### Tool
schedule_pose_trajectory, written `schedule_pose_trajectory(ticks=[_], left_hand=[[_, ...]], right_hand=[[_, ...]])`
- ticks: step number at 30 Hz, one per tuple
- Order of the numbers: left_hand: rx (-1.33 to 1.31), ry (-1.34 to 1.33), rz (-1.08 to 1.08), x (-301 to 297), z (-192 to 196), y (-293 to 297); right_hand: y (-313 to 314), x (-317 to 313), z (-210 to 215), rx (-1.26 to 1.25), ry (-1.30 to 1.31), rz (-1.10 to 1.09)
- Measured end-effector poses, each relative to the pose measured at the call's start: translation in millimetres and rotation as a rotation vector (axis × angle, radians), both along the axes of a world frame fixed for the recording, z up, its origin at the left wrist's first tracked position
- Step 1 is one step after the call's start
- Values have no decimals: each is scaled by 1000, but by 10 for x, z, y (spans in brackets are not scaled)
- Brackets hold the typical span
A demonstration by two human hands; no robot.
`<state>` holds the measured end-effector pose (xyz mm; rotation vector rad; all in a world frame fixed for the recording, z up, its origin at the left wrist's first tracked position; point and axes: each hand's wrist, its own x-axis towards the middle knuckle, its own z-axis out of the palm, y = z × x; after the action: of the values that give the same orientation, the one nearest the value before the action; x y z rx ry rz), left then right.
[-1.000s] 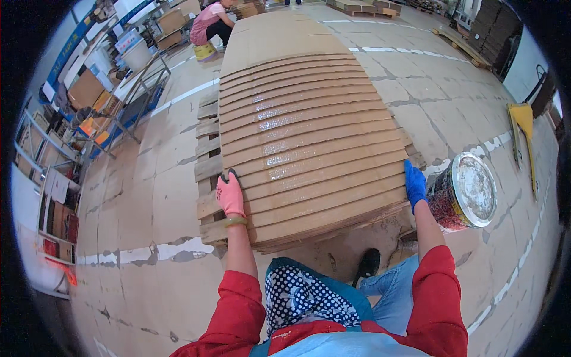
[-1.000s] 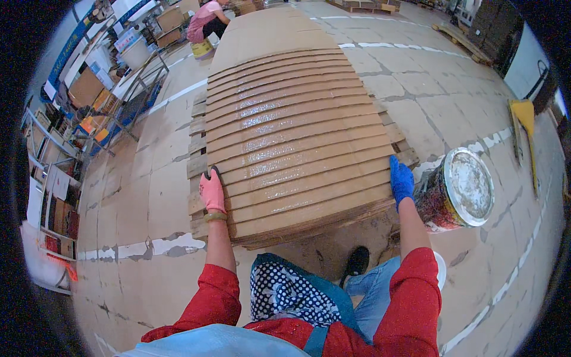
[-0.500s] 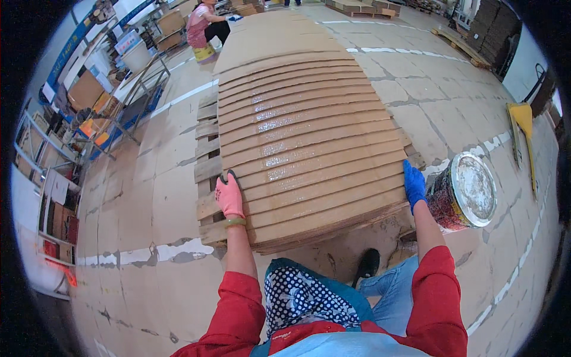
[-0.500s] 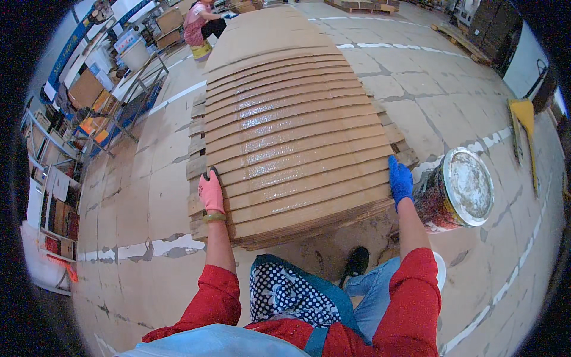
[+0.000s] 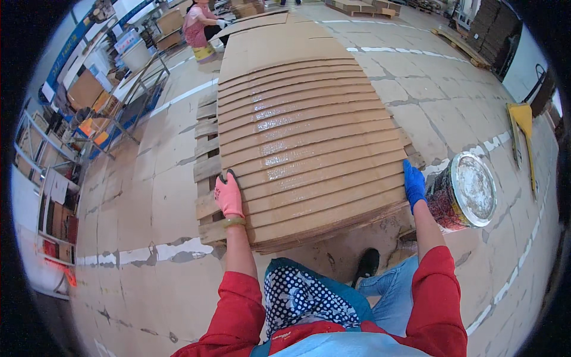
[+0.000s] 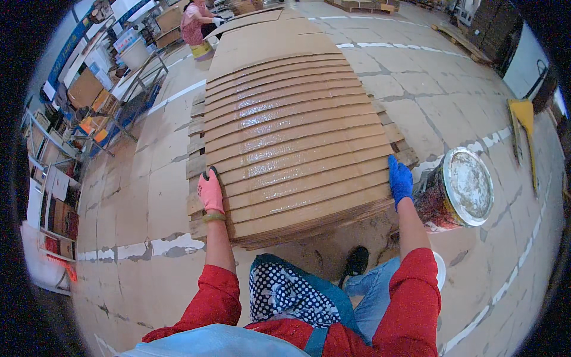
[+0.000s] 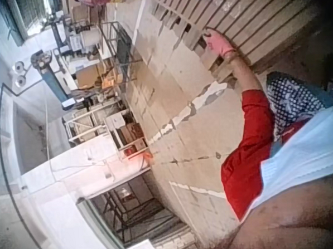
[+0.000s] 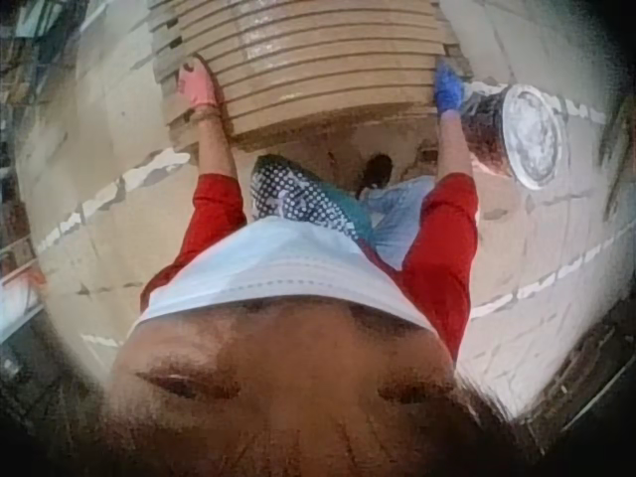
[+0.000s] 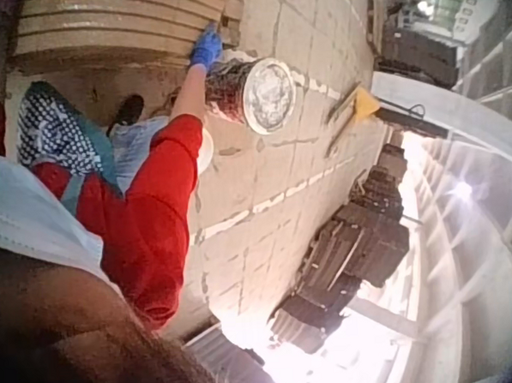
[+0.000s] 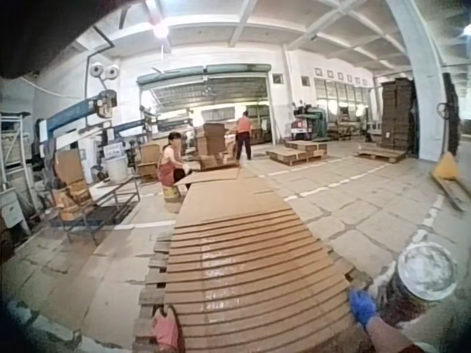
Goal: Applying glue to curved wooden or cardboard slats using a brush in a factory setting.
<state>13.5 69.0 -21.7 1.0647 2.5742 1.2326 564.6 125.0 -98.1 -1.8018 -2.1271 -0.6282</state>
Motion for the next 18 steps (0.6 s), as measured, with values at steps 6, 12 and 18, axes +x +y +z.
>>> schedule_pose_trajectory(ticks=[6,12,18], left_hand=[[1,4,11,34,21,8],[13,0,-6,2,6,-4],[12,-24,-21,12,17,-16]], right_hand=[[13,37,-14,-4,-3,-4],[-4,-21,47,-74,58,-36],[-22,-48,77,-168,110,-89]])
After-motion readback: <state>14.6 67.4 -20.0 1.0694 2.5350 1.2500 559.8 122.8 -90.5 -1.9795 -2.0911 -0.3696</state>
